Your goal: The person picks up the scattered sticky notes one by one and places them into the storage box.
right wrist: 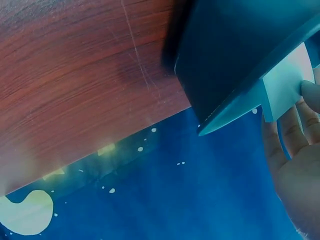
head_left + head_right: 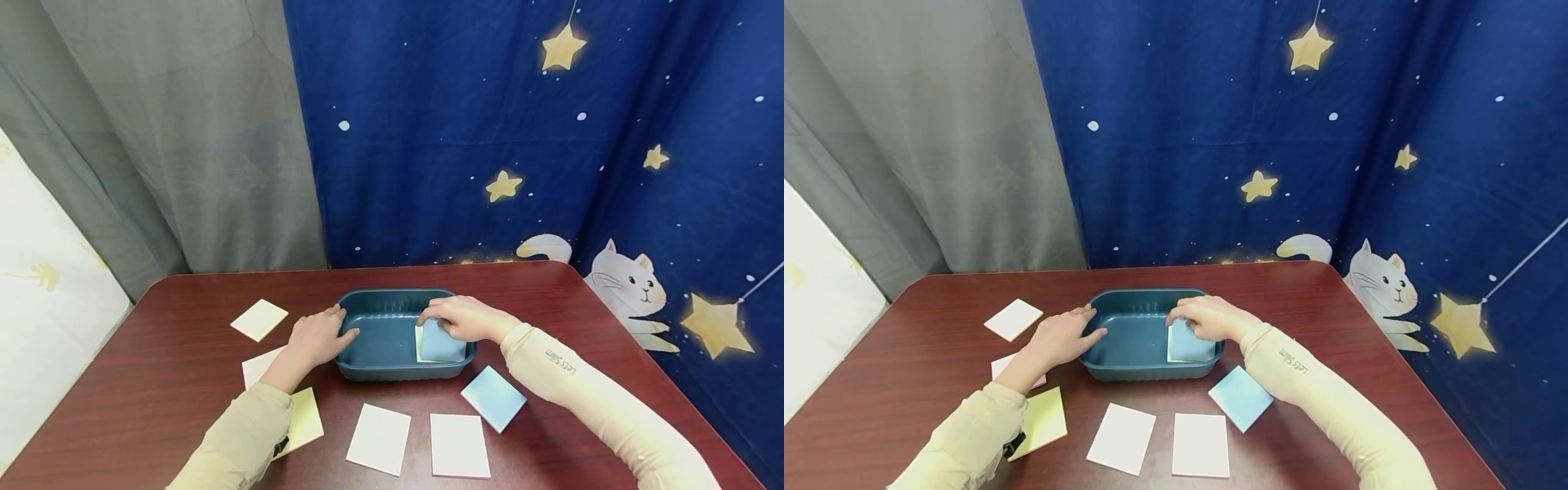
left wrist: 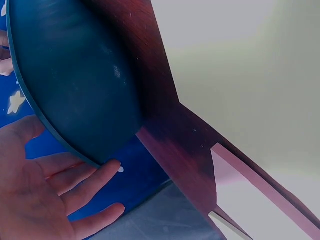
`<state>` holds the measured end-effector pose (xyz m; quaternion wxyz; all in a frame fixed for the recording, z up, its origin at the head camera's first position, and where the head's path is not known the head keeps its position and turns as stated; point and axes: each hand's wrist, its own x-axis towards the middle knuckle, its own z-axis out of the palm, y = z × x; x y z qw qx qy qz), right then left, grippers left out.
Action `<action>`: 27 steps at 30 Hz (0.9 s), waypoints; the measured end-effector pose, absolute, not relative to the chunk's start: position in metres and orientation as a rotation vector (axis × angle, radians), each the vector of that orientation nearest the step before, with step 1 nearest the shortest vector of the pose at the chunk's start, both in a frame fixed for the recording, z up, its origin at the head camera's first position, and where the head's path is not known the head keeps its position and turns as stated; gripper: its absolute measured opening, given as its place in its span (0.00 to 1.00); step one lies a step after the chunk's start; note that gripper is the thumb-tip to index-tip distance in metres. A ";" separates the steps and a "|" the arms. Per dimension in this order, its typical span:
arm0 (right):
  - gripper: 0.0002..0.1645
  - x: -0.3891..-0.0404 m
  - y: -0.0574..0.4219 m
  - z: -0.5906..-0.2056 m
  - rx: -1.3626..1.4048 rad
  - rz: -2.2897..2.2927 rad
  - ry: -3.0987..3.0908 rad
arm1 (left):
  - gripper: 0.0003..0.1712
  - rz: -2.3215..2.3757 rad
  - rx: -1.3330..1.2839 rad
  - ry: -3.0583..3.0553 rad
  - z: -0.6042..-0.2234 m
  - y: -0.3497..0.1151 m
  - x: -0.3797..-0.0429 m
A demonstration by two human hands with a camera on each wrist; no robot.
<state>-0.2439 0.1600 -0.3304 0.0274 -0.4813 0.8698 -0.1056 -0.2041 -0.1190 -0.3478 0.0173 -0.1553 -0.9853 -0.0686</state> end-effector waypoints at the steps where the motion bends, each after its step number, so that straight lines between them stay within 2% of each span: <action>1: 0.23 -0.244 0.159 -0.330 -1.489 -0.333 2.677 | 0.33 -0.212 -0.481 -3.063 -0.348 -0.119 -0.204; 12: 0.23 -0.251 0.156 -0.337 -1.421 -0.326 2.694 | 0.33 -0.212 -0.490 -3.053 -0.348 -0.120 -0.205; 27: 0.23 -0.256 0.148 -0.360 -1.431 0.013 2.778 | 0.33 -0.223 -0.478 -3.061 -0.347 -0.118 -0.203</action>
